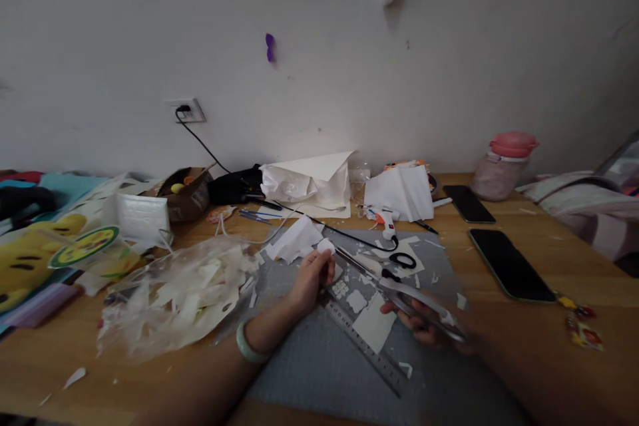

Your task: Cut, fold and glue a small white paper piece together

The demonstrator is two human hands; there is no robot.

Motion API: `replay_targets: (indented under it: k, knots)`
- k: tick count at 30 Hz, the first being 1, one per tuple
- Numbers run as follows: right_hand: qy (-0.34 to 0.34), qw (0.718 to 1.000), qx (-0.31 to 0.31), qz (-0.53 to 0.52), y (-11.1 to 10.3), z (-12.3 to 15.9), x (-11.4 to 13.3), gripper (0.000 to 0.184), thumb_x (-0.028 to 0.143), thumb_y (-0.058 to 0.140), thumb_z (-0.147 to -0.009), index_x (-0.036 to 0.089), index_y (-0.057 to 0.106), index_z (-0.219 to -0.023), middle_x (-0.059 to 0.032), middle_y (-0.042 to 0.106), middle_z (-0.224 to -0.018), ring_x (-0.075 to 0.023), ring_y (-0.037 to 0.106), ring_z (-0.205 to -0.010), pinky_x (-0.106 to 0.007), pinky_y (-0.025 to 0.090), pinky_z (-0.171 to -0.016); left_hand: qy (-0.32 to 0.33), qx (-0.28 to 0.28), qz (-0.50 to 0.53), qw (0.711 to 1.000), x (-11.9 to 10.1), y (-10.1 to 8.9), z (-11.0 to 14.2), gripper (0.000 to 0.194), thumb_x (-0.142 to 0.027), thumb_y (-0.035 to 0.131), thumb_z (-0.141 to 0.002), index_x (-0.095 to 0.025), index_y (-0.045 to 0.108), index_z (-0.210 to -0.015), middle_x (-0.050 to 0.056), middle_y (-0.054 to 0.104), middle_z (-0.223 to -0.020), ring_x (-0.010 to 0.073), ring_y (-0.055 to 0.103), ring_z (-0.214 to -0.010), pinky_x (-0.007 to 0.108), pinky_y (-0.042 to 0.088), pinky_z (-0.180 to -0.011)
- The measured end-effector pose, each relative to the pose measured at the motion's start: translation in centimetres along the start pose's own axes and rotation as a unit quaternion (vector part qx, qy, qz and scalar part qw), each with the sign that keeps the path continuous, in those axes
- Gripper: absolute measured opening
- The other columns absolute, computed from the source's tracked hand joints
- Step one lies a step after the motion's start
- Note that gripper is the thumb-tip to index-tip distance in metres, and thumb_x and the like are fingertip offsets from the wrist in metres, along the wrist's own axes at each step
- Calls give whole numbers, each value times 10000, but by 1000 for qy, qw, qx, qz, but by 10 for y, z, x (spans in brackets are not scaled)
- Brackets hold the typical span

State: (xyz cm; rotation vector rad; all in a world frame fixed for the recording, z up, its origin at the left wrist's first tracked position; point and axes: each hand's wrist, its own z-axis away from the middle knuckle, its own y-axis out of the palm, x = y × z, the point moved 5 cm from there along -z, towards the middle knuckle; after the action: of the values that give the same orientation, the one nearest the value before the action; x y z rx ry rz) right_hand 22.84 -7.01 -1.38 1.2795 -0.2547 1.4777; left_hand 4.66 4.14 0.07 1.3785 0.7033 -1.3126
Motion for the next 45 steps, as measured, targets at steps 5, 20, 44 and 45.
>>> replay_targets:
  k: [5, 20, 44, 45]
  knots:
    - [9, 1000, 3, -21, -4, -2, -3, 599, 589, 676, -629, 148, 607, -1029, 83, 360, -589, 21, 229, -371, -150, 72, -326, 10, 3, -17, 1000, 0, -1, 0, 364, -481, 589, -681, -169, 459, -545, -53, 450, -407, 58, 345, -362, 200, 208, -400]
    - [38, 999, -33, 11, -1, -4, -1, 359, 353, 620, -688, 136, 595, -972, 86, 408, -556, 5, 281, -328, -157, 114, -303, 38, 13, 0, 999, -3, -3, 0, 349, -408, 583, -679, -174, 441, -463, -44, 413, -374, 69, 336, -382, 220, 227, -435]
    - [20, 999, -25, 41, 5, 0, 6, 441, 392, 690, -642, 139, 581, -986, 109, 323, -548, 15, 236, -345, -169, 83, -318, 10, 38, 73, 997, -4, 0, 0, 261, -353, 565, -644, -189, 396, -532, -63, 407, -414, 71, 349, -379, 229, 253, -445]
    - [23, 999, -26, 40, 5, 0, 6, 437, 388, 691, -638, 143, 585, -983, 108, 323, -551, 14, 236, -348, -168, 85, -319, 11, 37, 71, 997, -4, 0, 0, 261, -352, 564, -642, -190, 392, -531, -63, 407, -413, 71, 346, -379, 230, 250, -444]
